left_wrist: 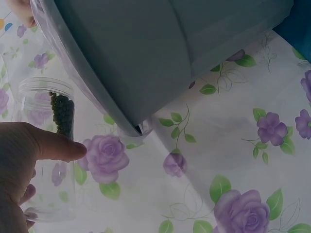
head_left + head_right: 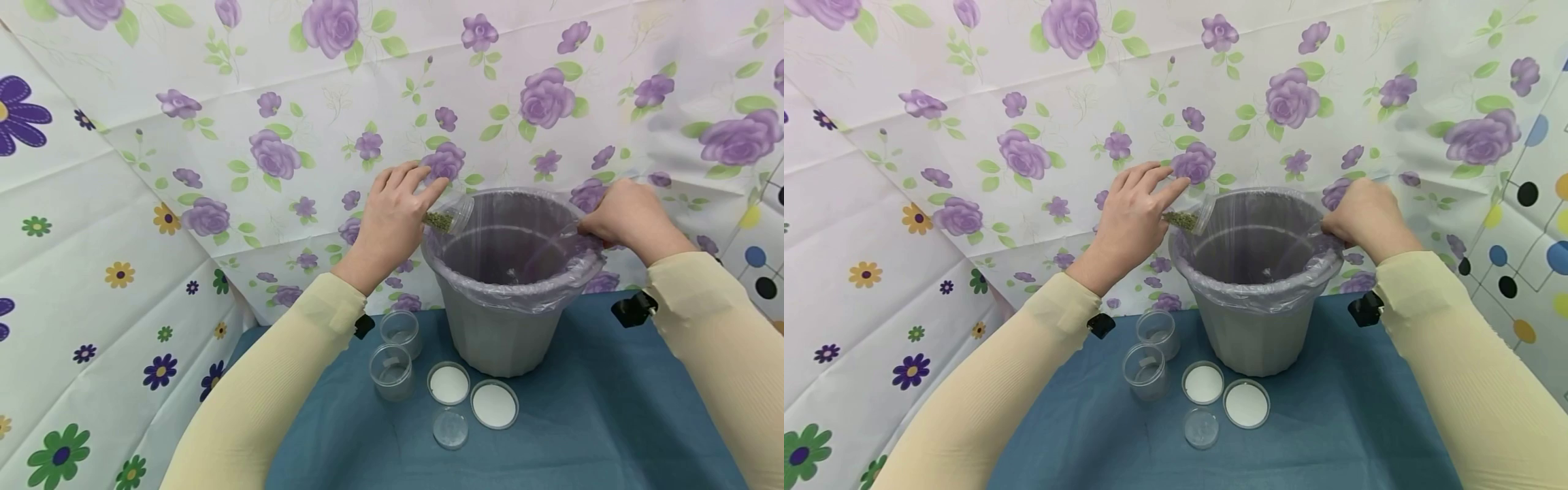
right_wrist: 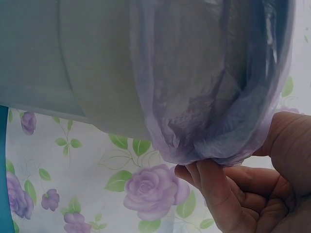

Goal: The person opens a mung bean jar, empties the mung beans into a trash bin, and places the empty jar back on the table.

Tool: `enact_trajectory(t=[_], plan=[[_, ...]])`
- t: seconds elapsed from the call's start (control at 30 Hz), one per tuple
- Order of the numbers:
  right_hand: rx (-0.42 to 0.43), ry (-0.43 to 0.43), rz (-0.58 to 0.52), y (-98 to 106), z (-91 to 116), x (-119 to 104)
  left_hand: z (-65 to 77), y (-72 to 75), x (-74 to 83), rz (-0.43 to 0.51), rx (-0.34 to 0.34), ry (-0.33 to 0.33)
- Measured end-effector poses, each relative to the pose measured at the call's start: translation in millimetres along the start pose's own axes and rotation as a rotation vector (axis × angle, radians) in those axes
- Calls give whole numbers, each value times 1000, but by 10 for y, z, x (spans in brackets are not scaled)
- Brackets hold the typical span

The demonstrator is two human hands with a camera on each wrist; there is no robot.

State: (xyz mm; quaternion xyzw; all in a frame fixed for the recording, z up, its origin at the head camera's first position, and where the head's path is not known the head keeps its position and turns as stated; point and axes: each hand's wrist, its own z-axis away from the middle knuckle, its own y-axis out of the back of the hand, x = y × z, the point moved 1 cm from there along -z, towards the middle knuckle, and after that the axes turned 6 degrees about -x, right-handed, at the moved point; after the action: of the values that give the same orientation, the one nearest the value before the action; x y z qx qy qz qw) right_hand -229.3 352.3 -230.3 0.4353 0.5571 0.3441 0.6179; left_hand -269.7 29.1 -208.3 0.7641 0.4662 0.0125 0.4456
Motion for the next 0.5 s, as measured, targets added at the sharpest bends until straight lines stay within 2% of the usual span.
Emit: enact_trajectory(t=[0.5], plan=[[16,0,10,-3,-1,-8,1,-11,8,2,23,-10]])
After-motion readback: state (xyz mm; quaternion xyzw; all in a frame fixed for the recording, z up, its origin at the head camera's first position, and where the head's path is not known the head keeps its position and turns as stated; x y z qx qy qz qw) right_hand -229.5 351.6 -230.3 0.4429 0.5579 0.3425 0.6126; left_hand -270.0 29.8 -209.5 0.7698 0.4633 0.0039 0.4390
